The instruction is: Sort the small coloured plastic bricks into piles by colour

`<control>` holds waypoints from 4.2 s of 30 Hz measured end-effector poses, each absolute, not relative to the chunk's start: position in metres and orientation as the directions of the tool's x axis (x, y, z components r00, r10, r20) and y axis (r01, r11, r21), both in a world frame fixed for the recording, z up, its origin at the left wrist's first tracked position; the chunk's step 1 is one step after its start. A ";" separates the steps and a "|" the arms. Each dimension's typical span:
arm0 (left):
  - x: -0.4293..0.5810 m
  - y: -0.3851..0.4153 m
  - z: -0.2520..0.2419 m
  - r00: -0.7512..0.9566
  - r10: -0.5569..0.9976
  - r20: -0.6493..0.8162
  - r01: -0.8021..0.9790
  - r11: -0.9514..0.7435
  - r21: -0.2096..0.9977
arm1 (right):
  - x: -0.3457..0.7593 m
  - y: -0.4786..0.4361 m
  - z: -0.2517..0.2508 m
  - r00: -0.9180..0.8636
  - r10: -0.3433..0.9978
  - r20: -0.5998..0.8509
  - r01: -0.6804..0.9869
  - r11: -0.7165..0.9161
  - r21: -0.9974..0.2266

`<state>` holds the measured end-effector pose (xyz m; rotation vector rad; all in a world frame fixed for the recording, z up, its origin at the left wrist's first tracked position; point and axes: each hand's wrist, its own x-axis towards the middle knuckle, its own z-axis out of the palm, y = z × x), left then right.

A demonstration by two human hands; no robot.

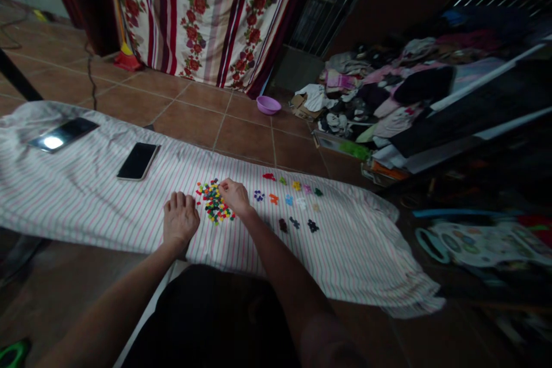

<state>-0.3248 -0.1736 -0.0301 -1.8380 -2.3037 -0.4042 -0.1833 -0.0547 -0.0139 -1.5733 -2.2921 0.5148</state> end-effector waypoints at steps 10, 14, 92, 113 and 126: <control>-0.325 -0.173 -0.031 -0.226 0.925 0.306 0.974 0.204 0.102 | -0.158 -0.041 -0.028 -0.226 0.969 0.105 0.677 0.233 -0.698; -0.325 -0.173 -0.030 -0.229 0.929 0.291 0.973 0.207 0.107 | -0.137 -0.036 -0.029 -0.132 0.986 0.104 0.637 0.165 -0.753; -0.327 -0.174 -0.034 -0.228 0.922 0.314 0.972 0.199 0.123 | -0.141 -0.077 -0.035 -0.510 0.852 0.118 0.768 0.513 -0.383; -0.326 -0.174 -0.034 -0.223 0.928 0.297 0.972 0.190 0.137 | -0.152 -0.076 -0.030 -0.504 0.862 0.045 0.797 0.485 -0.359; -0.327 -0.174 -0.037 -0.213 0.920 0.330 0.977 0.203 0.066 | -0.144 -0.073 -0.031 -0.375 0.908 0.188 0.689 0.409 -0.598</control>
